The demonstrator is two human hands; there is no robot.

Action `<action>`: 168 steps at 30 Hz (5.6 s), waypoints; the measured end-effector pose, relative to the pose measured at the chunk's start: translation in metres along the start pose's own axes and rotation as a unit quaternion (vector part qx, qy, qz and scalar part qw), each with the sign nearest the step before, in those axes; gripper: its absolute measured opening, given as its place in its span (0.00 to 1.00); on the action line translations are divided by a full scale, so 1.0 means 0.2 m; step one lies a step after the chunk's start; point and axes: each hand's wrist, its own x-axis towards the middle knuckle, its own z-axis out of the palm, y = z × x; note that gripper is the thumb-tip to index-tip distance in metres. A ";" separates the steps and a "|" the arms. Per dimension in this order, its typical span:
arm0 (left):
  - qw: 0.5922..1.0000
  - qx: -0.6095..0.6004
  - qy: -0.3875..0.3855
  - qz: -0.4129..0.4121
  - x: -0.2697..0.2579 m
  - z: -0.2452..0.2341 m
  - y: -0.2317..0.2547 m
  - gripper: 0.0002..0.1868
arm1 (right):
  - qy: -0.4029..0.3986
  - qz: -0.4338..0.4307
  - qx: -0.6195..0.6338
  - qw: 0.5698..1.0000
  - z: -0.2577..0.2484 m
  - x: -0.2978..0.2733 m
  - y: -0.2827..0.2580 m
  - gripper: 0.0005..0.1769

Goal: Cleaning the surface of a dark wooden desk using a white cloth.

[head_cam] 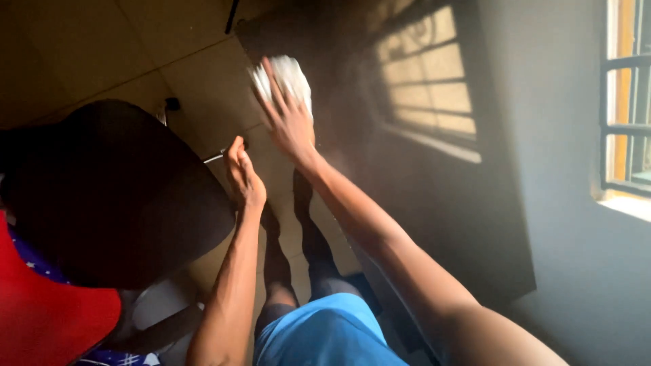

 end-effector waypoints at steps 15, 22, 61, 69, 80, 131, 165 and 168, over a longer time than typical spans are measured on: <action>0.995 -0.029 -0.067 -0.067 -0.08 0.03 -0.20 0.28 | -0.112 0.010 0.026 0.993 0.13 -0.39 0.00 0.43; 0.996 -0.054 -0.067 -0.015 -0.03 0.12 -0.07 0.30 | 0.001 0.006 -0.009 1.000 0.40 0.15 0.02 0.38; 0.986 -0.058 -0.004 -0.154 -0.15 0.12 -0.10 0.39 | -0.095 -0.011 -0.009 0.995 -0.01 -0.82 0.01 0.44; 0.975 -0.104 0.015 -0.194 -0.17 0.15 -0.20 0.37 | 0.062 -0.022 0.077 0.995 0.16 -0.04 0.07 0.46; 0.940 0.028 0.111 -0.322 0.32 0.70 -0.36 0.38 | -0.124 0.087 0.060 0.987 -0.01 -1.60 0.30 0.46; 0.869 0.314 0.225 -0.309 0.19 0.79 -0.33 0.22 | -0.119 -0.068 0.111 0.984 -0.15 -1.26 0.58 0.61; 0.726 0.650 0.183 -0.127 0.16 0.72 -0.36 0.12 | -0.120 0.108 0.096 0.982 -0.22 -0.26 0.69 0.47; 0.791 0.541 0.096 -0.270 0.19 0.68 -0.20 0.12 | -0.047 0.065 0.059 0.995 -0.19 0.13 0.74 0.43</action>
